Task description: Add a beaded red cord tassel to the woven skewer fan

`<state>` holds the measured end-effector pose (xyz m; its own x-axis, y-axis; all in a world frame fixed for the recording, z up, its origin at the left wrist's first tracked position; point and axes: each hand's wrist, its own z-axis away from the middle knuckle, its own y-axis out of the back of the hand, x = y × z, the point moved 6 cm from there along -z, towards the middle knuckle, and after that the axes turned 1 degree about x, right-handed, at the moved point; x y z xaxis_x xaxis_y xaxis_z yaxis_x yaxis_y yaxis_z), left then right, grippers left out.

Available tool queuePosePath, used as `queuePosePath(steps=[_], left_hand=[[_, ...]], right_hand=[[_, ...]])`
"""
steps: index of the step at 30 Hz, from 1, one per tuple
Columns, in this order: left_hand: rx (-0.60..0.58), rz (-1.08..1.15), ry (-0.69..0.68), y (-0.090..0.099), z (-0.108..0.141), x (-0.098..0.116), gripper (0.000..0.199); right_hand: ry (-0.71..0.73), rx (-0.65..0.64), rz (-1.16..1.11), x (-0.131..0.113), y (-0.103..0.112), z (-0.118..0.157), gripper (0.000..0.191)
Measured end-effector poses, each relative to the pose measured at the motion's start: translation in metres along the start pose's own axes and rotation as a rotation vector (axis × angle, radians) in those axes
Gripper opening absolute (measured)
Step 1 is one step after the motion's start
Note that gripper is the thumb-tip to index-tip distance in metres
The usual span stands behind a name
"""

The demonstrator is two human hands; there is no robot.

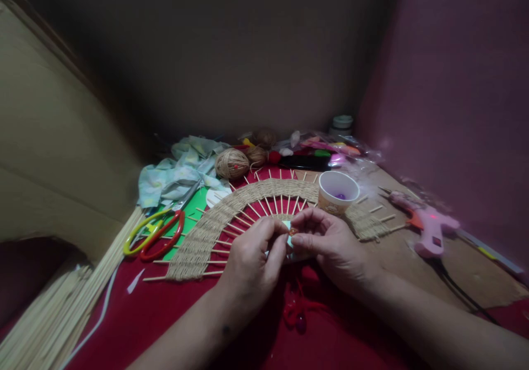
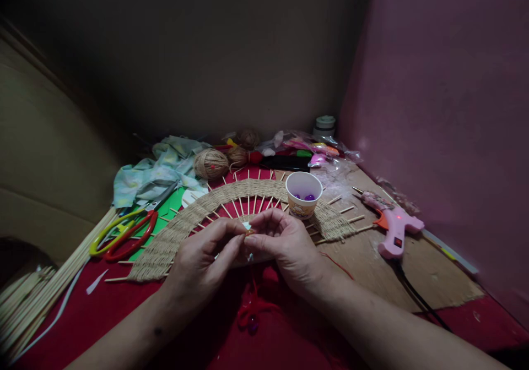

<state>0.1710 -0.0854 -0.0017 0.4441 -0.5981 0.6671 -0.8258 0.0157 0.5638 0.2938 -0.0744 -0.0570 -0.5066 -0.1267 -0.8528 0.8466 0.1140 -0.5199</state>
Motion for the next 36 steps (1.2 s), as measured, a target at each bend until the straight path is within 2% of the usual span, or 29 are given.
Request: queuePosePath(steps=[9,26,31,36], left_hand=[[-0.074,0.089,0.140,-0.0056,0.0017,-0.0084,0.018],[-0.002,0.012,0.016,-0.0004,-0.0032,-0.0005,0.014],[0.000,0.018,0.019,-0.0014,-0.0010,-0.0018,0.014],[-0.039,0.127,0.080,-0.0059,0.0035,-0.0094,0.019]], right_hand=[[0.022,0.019,-0.008,-0.0029,0.0012,-0.0012,0.026],[0.012,0.007,-0.016,-0.0009,0.0002,-0.0003,0.027],[-0.010,0.005,-0.001,-0.0001,0.0003,-0.0004,0.025],[-0.037,0.018,-0.012,0.0003,0.0001,-0.0007,0.025]])
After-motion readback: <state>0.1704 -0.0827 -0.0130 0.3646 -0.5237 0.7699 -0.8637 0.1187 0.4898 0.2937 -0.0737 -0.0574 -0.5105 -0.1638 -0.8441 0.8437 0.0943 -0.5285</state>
